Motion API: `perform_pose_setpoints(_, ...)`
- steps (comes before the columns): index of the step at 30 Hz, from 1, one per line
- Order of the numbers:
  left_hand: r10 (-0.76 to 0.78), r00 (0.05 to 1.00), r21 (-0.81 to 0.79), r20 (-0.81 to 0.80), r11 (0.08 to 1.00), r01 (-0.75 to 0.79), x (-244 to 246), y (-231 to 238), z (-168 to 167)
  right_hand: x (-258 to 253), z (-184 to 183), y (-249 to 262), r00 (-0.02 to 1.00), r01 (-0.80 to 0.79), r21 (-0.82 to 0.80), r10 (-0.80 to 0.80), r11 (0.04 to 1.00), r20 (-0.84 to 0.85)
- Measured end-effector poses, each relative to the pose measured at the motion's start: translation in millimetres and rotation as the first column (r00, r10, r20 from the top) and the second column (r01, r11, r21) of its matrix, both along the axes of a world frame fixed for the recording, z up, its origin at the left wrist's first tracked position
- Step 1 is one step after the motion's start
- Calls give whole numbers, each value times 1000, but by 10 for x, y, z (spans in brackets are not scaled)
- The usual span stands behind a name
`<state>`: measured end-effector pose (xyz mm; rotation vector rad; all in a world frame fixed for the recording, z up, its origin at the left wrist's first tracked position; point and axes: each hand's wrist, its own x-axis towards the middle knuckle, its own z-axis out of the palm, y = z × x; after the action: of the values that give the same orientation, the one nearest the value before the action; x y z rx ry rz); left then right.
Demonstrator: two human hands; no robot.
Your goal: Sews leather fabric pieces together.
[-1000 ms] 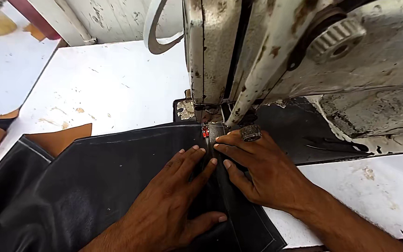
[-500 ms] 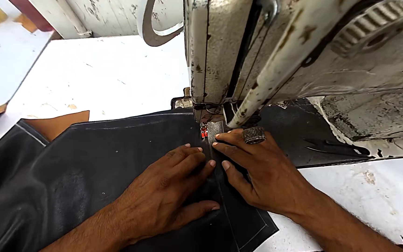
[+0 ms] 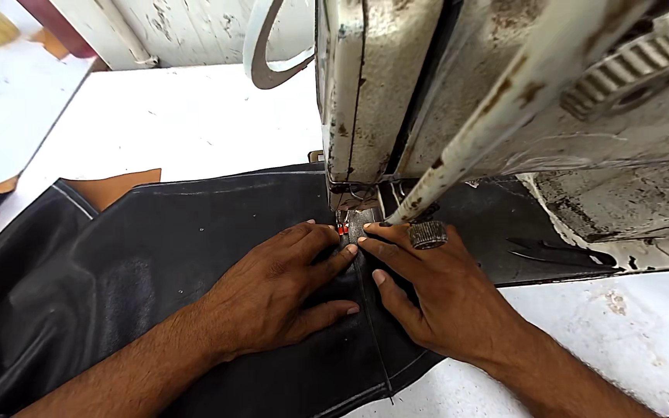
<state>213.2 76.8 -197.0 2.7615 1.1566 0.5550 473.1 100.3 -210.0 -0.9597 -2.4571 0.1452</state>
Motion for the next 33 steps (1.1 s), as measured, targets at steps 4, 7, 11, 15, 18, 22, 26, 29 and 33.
perform_pose_setpoints(4, -172, 985, 91, 27, 981, 169, -53, 49, -20, 7, -10, 3, 1000, 0, 3, 0, 1000, -5)
perform_pose_setpoints(7, -204, 979, 89, 27, 975, 201, -69, 74, -19, 10, -23, 2, 1000, -10, -3, 10, 1000, -18)
perform_pose_setpoints(11, -195, 980, 95, 26, 977, 192, -108, 174, -23, 7, -33, 0, 1000, -1, -1, 1, 1000, -24)
perform_pose_setpoints(15, -194, 981, 118, -8, 974, 193, -146, 305, 4, 4, -48, 2, 999, 31, -14, -31, 999, -11)
perform_pose_setpoints(18, -177, 984, 133, -27, 975, 179, -154, 368, 17, 3, -67, 13, 999, 41, 2, -41, 999, 1)
perform_pose_setpoints(22, -68, 996, 109, -59, 991, 74, -36, 121, 47, 9, -70, 2, 1000, -3, 43, 4, 999, -13)
perform_pose_setpoints(26, -2, 1000, -15, -9, 1000, 2, 88, -327, -16, 14, -58, 2, 998, -65, 67, 67, 996, -23)
perform_pose_setpoints(29, 3, 1000, -55, 12, 998, -2, 35, -349, -64, 13, -50, 0, 997, -68, 60, 69, 996, -20)
perform_pose_setpoints(33, -19, 1000, -50, 9, 999, 20, -18, -226, -63, 8, -44, 5, 998, -53, 49, 54, 997, -13)
